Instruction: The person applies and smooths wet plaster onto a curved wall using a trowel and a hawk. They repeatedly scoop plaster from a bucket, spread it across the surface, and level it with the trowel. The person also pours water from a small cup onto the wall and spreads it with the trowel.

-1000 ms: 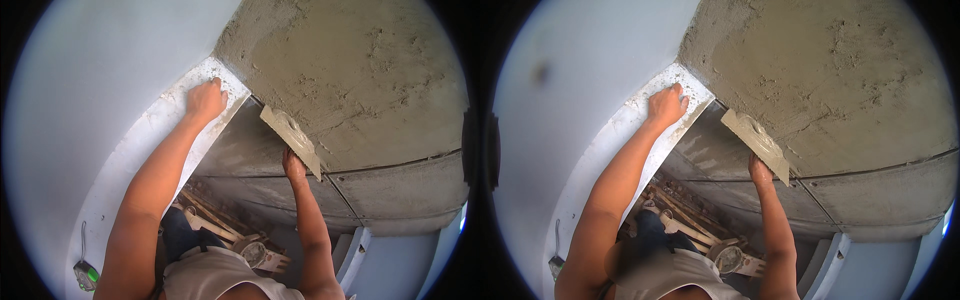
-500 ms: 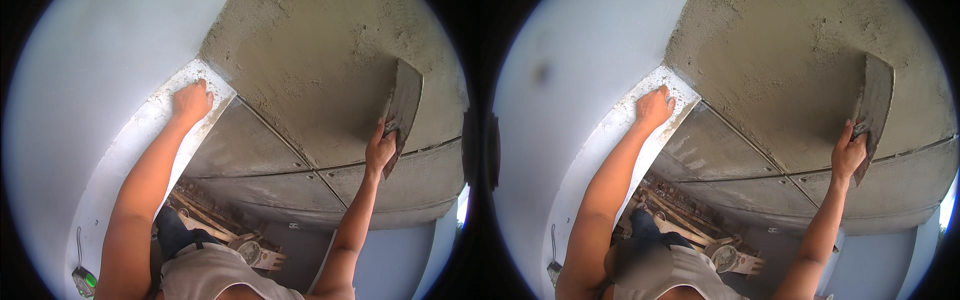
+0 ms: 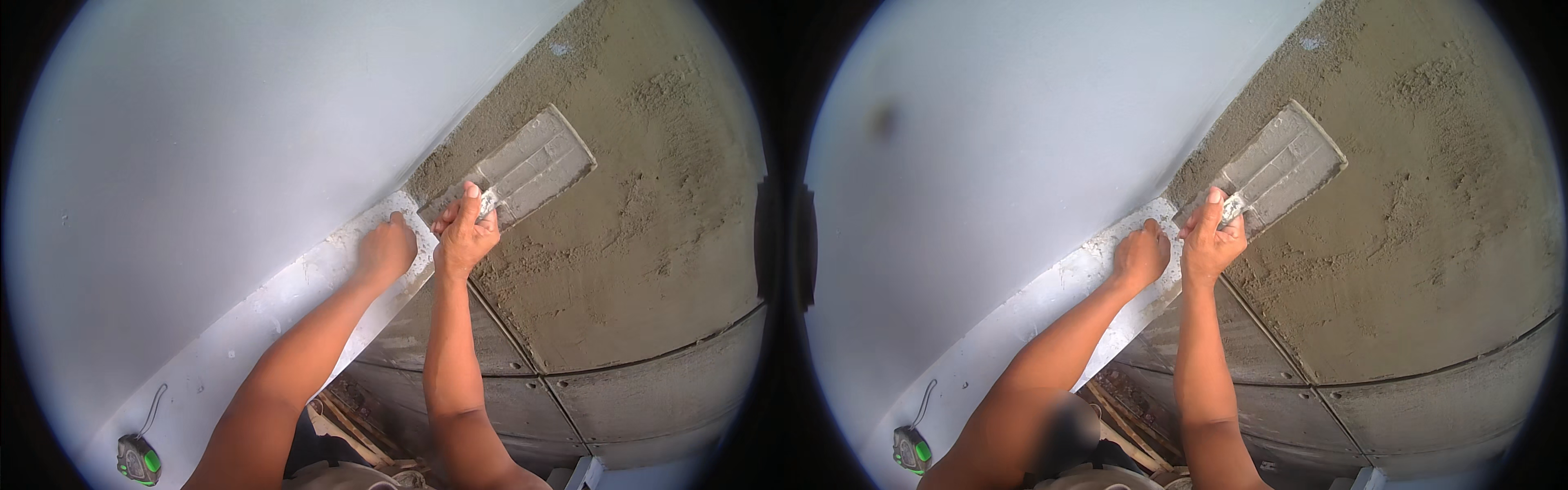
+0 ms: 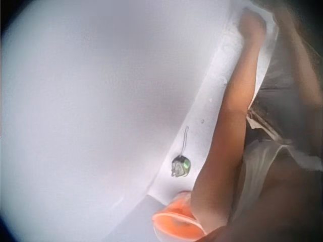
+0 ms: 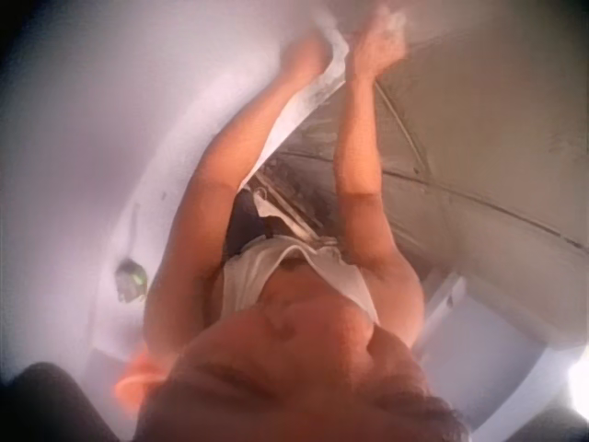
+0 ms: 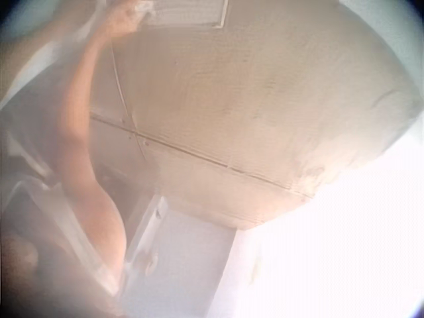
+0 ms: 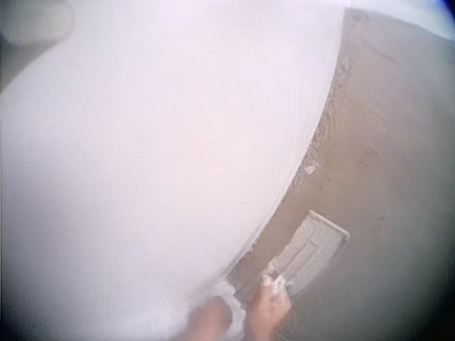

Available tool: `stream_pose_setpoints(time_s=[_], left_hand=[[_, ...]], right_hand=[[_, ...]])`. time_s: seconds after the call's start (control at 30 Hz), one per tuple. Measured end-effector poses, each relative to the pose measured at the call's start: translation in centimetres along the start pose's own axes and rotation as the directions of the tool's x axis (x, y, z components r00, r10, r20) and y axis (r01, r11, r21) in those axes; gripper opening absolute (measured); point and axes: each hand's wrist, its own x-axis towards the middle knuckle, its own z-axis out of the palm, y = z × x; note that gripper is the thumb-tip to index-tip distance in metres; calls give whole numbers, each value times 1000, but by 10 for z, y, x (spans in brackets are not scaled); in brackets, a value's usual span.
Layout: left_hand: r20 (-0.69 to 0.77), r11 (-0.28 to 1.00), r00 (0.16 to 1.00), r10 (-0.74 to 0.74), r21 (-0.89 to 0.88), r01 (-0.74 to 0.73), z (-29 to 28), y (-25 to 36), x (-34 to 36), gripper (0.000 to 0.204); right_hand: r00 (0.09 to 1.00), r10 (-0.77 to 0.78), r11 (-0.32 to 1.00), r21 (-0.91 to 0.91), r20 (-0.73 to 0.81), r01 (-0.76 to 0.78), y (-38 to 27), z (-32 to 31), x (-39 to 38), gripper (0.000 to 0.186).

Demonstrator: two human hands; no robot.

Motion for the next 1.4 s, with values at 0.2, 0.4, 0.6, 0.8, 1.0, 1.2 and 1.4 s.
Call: stream_pose_setpoints(time_s=[0.2, 0.4, 0.6, 0.8, 1.0, 1.2, 1.4], left_hand=[[125, 973, 974, 188, 112, -202, -1, -11, -5, 20], [210, 967, 954, 214, 92, -238, -4, -10, -7, 20], [45, 959, 985, 166, -241, -151, 4, 8, -5, 18], [-167, 885, 968, 189, -398, -241, 11, 12, -11, 16], [-192, 905, 968, 163, -360, -224, 13, 1, 0, 17], [-160, 912, 967, 199, -331, -242, 12, -1, -5, 18], [-67, 928, 982, 176, -320, -188, 7, 1, -10, 18]], right_hand=[[995, 39, 970, -236, -88, -59, 44, -8, 48, 32], [962, -58, 963, -269, -268, -17, -50, -126, 39, 36], [944, 48, 572, -783, 327, 243, -120, -165, 1, 35], [827, 407, 98, -919, 387, 382, -39, -121, -11, 37], [835, 451, 30, -940, 316, 340, 16, -98, -8, 43], [890, 308, 49, -940, 335, 337, -11, -89, 15, 40], [889, 157, 40, -902, 430, 429, -80, -70, 55, 35]])
